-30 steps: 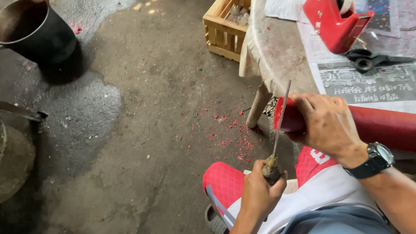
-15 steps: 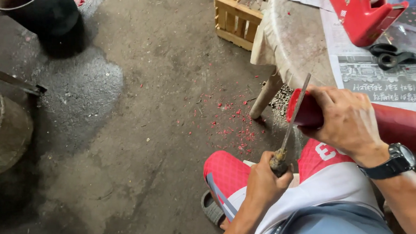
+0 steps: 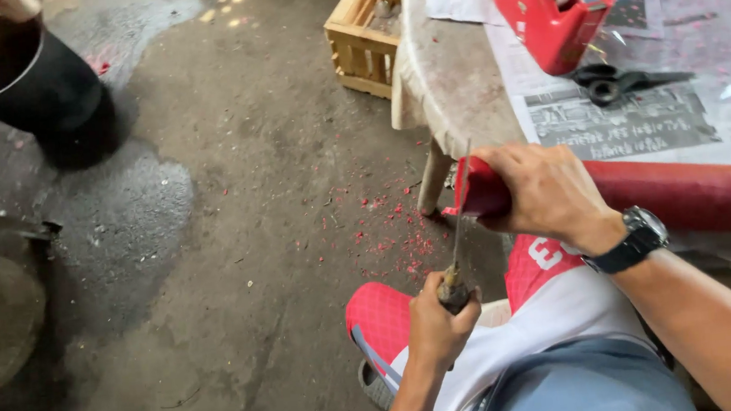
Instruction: The person scrapes the end of a red tube with a knife, then wraps the tube in clear plastic and red decorative paper on a newspaper-covered table, using tape to secure the wrapping.
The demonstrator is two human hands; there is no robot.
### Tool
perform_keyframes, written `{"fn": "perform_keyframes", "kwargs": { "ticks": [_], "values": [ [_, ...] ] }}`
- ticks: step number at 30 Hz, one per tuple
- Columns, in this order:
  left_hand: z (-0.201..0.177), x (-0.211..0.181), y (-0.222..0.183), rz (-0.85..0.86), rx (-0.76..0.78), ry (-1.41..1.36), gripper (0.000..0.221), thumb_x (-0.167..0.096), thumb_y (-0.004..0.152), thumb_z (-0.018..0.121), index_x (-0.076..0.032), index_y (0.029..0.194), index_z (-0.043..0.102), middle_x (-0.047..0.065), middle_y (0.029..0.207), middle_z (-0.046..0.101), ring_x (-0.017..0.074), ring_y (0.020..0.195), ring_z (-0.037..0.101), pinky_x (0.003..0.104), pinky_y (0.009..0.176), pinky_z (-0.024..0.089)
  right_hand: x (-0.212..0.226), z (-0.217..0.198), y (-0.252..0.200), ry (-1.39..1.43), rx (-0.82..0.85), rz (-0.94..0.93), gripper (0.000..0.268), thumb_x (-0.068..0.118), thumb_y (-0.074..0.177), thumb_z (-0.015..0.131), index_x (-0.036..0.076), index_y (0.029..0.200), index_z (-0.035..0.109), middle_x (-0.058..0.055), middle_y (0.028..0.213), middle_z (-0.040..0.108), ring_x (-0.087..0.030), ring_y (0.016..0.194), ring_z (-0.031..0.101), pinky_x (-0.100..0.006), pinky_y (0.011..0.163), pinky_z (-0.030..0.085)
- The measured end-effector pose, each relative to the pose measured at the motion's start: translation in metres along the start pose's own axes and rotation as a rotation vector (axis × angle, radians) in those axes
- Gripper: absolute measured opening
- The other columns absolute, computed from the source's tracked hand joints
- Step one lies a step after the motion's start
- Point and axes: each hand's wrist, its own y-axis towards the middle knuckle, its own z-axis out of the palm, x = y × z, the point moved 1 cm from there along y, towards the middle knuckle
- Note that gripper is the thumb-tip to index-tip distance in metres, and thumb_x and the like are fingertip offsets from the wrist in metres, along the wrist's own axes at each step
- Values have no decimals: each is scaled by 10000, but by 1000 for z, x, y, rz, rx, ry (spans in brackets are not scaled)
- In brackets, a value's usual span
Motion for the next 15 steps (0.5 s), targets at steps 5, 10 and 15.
{"fn": "perform_keyframes", "kwargs": {
  "ticks": [5, 10, 15],
  "values": [
    [0, 4, 8, -75, -3, -13, 253, -279, 636, 644, -129, 822, 559, 92, 628, 591, 230, 603, 570, 323, 552, 454, -1, 5, -1, -77, 47, 46, 718, 486, 458, 684, 188, 1080, 485, -18, 884, 607, -239, 790, 604, -372, 589, 464],
    [6, 3, 21, -127, -27, -24, 283, -296, 608, 669, -143, 830, 582, 172, 655, 604, 314, 689, 622, 374, 555, 458, -4, 6, 1, -133, 135, 126, 731, 552, 463, 645, 243, 1105, 477, 14, 885, 608, -209, 835, 618, -349, 649, 484],
    [6, -2, 38, -96, -2, 10, 333, -335, 600, 656, -151, 869, 585, 160, 699, 614, 318, 740, 618, 393, 589, 465, -11, 10, 1, -114, 169, 128, 739, 579, 466, 641, 234, 1101, 485, -5, 908, 609, -221, 851, 616, -358, 663, 493]
  ]
}}
